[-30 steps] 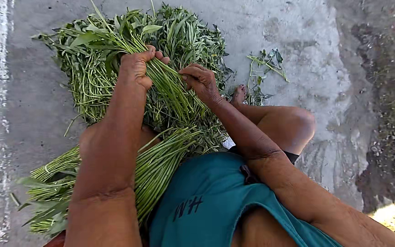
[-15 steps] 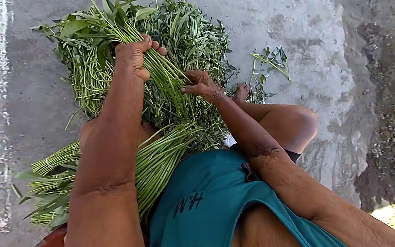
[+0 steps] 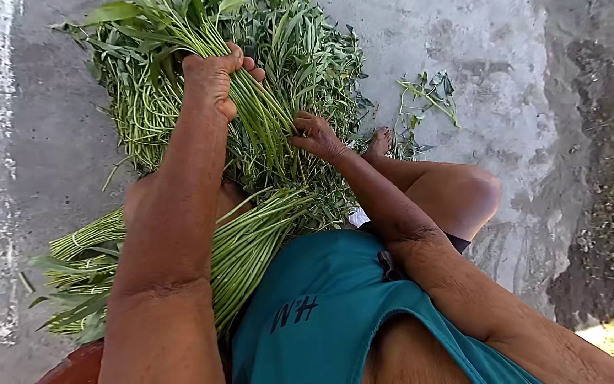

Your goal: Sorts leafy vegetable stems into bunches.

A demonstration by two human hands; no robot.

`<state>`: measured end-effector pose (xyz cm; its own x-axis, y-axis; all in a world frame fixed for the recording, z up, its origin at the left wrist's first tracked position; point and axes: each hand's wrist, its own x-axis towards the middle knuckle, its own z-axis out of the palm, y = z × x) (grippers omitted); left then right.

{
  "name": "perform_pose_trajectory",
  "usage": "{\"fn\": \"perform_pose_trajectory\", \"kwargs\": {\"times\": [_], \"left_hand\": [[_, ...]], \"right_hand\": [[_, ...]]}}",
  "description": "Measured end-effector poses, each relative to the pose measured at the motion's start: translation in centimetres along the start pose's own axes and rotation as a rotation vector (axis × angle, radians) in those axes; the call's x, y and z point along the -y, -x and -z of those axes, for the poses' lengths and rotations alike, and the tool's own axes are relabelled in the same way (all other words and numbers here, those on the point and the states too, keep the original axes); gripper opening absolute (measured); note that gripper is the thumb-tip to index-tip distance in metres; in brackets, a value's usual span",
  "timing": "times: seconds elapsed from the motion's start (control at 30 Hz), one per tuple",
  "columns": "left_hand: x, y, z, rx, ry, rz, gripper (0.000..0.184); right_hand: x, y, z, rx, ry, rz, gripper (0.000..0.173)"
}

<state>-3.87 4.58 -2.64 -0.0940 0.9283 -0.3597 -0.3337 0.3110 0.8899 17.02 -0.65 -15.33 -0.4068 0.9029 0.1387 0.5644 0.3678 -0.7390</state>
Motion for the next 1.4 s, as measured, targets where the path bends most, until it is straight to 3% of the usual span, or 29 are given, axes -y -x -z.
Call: {"fn": "perform_pose_trajectory", "kwargs": {"times": [0.1,0.2,0.37,0.43,0.5,0.57,0.7,0.8,0.87,0.9,0.97,1.07,1.3,1.33,1.4], "left_hand": [[-0.3,-0.3,0.1,-0.044,0.038,0.004,0.016],[-0.3,-0.3,0.1,-0.054,0.043,0.005,0.016],[-0.7,-0.4,0.1,-0.068,0.051,-0.024,0.016],[-0.9,-0.5,0.0,-0.068,0.052,-0.033,0.015],[-0.7,-0.5,-0.1,-0.066,0.051,-0.039,0.016],[-0.3,-0.5,0.5,-0.052,0.018,-0.038,0.018],[0.5,-1.1,1.9,0.069,-0.035,-0.032,0.028],[0.8,-2.3,2.7,0.221,-0.034,0.021,0.019],[-0.8,1.2,-1.2,-0.013,-0.047,0.07,0.015],[-0.9,1.9,-1.2,-0.022,-0.012,0.056,0.019],[0.6,-0.1,2.5,0.231,0.056,-0.033,0.019],[1.1,-1.7,3.6,0.343,0.108,-0.014,0.017],[-0.9,-0.1,2.5,0.267,0.032,0.089,0.023],[-0.9,0.1,2.3,0.206,0.006,0.108,0.024],[-0.7,2.0,-0.1,-0.094,-0.076,0.096,0.019]], "right_hand": [[-0.1,0.3,0.0,-0.035,0.099,0.076,0.019],[0.0,0.6,0.4,-0.022,0.054,0.032,0.016],[-2.0,1.7,1.0,0.085,0.096,-0.351,0.016],[-3.1,2.5,1.1,0.066,0.099,-0.409,0.018],[-2.6,2.8,1.6,-0.023,0.016,-0.323,0.042],[-1.0,2.3,1.6,-0.145,-0.018,-0.113,0.058],[2.8,0.9,1.2,-0.197,0.007,0.189,0.049],[4.2,0.5,0.2,-0.118,0.093,0.153,0.055],[4.8,0.7,0.2,-0.09,0.051,0.12,0.062],[5.3,0.8,0.5,-0.088,0.043,0.126,0.067],[6.3,1.1,0.6,-0.1,0.054,0.163,0.073],[6.6,0.9,0.5,-0.117,0.053,0.175,0.066],[6.9,0.3,0.1,-0.128,0.119,0.253,0.041],[6.8,0.2,0.0,-0.138,0.119,0.285,0.039],[6.7,-0.1,-0.2,-0.14,0.096,0.333,0.033]]}}
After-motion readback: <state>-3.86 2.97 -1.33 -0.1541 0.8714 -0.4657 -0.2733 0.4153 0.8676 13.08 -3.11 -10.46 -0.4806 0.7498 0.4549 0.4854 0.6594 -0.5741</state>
